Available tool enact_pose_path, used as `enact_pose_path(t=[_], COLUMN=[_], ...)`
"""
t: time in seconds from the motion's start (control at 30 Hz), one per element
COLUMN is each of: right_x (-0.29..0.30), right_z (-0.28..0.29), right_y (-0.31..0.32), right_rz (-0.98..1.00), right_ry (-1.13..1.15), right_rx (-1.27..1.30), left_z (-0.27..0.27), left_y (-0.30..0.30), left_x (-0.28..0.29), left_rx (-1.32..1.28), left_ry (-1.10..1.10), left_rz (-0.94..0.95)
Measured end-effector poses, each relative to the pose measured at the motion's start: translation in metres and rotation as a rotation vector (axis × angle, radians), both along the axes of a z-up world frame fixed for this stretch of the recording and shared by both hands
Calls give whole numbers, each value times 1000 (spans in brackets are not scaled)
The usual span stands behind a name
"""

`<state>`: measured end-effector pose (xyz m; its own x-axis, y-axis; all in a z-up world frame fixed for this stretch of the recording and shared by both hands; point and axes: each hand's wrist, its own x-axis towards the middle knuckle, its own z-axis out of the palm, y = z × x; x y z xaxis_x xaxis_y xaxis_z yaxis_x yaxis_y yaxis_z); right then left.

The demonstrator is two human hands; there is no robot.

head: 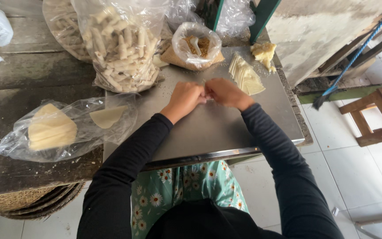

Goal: The person repeatedly scoops a brown filling onto triangular dough sheets, folds them into sealed dumplings, and places them into a plastic bag. The process is continuous and repetitive throughout the clip.

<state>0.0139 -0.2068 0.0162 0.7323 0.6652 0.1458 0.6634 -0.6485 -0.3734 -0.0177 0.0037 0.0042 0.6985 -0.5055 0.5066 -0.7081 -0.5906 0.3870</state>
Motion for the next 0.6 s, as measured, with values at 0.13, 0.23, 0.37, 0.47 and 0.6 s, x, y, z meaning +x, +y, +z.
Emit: enact_pose_path(t=[0.13,0.23,0.37,0.47,0.6], right_x=[-14,-24,-29,-25,-19], right_z=[5,7,4,3,7], right_y=[-4,-5,4,6,5], right_rz=[40,27,-108,-199,-291], right_ry=[-88,1,-32,40,180], right_rx=[57,158,196,206,168], left_z=[-1,-9,-17,-10,4], left_y=[0,-6,-12,-13,-9], left_x=[-3,-2,-6,-4,3], left_rx=[79,124,-21,-80,-36], left_ry=[-71,-214,-17,210,474], left_rz=[1,53,160,345,393])
